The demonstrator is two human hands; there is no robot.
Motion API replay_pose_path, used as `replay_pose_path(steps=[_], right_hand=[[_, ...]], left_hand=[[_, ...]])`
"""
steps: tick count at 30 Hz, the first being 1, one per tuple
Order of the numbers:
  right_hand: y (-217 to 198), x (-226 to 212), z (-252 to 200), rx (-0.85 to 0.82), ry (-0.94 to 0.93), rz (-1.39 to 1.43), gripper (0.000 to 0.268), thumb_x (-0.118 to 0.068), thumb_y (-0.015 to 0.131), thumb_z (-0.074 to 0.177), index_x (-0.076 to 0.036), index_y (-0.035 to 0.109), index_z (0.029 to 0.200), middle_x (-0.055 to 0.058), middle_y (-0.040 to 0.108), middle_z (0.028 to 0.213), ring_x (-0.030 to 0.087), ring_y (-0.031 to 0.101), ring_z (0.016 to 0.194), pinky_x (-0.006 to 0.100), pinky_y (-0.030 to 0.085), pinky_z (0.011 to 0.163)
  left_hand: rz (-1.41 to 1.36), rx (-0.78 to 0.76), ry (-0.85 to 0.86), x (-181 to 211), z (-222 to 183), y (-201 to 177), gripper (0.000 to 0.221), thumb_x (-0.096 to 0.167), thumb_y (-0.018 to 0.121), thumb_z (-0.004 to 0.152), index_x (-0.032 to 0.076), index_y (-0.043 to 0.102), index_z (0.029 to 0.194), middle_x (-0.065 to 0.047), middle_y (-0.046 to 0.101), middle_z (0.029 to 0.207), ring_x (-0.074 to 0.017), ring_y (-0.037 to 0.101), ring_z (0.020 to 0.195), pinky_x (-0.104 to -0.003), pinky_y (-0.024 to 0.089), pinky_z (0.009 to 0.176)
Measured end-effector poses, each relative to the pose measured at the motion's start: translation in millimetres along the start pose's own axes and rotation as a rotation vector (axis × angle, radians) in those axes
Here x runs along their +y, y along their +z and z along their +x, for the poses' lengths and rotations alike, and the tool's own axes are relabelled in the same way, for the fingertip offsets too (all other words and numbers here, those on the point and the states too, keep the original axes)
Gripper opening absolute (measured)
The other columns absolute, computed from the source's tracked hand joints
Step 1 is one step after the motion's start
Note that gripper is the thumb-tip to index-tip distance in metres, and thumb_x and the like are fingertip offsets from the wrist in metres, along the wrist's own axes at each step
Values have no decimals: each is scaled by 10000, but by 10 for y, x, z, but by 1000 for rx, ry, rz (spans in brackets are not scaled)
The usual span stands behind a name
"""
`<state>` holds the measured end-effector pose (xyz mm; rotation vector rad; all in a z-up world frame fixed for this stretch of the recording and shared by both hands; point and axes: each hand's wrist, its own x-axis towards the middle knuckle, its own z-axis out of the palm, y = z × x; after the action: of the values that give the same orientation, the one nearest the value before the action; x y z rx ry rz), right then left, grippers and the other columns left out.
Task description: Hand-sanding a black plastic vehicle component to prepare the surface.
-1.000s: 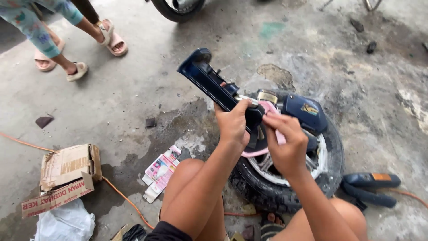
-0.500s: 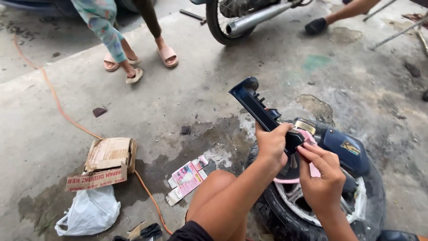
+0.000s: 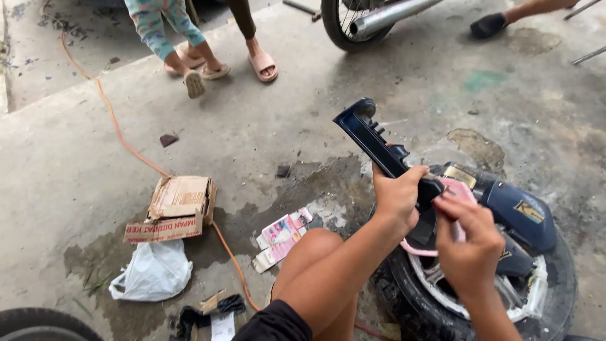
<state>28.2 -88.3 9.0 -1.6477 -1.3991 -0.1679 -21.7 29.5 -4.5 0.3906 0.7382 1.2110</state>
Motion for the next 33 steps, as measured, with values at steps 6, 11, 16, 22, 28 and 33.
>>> replay_pose_path(steps=[6, 11, 16, 22, 28, 33], right_hand=[[-1, -166, -18, -1, 13, 17, 218, 133, 747, 879, 62, 763, 1085, 188, 733, 1172, 273, 679, 1019, 366, 537, 936], [7, -92, 58, 12, 59, 47, 231, 137, 694, 863, 71, 746, 1078, 187, 721, 1163, 273, 679, 1033, 357, 539, 926], [35, 95, 49, 141, 61, 28, 201, 61, 771, 913, -125, 809, 980, 90, 777, 1000, 293, 741, 1016, 380, 575, 887], [-57, 72, 27, 112, 19, 27, 200, 7, 789, 859, -156, 813, 972, 93, 783, 1039, 341, 717, 1041, 443, 551, 936], [-109, 108, 27, 97, -20, 13, 233, 33, 777, 828, -159, 825, 951, 88, 779, 1036, 350, 713, 1032, 431, 562, 914], [-166, -34, -22, 87, 4, 44, 218, 25, 779, 830, -164, 820, 931, 66, 785, 1016, 322, 729, 989, 410, 573, 876]], left_hand=[[41, -15, -46, 116, -31, -25, 690, -76, 634, 780, 168, 462, 1402, -68, 547, 1007, -136, 567, 771, -262, 507, 688], [41, -16, -15, -59, 133, -90, 662, -75, 682, 744, 161, 530, 1343, -55, 583, 1016, -139, 554, 776, -270, 502, 698], [84, 114, -1, 16, 46, 58, 584, -99, 767, 611, 97, 571, 1125, -69, 544, 842, -182, 589, 736, -347, 504, 564], [28, 44, -14, -156, 127, 42, 770, -143, 749, 646, 185, 564, 1318, -114, 569, 792, -299, 669, 625, -457, 552, 426], [70, 84, 24, -110, -56, 149, 751, -158, 752, 592, 139, 605, 1266, -64, 574, 802, -203, 659, 724, -338, 555, 620], [80, 98, 27, -221, -52, 142, 761, -145, 746, 607, 156, 623, 1295, -62, 567, 845, -184, 630, 754, -322, 550, 669]])
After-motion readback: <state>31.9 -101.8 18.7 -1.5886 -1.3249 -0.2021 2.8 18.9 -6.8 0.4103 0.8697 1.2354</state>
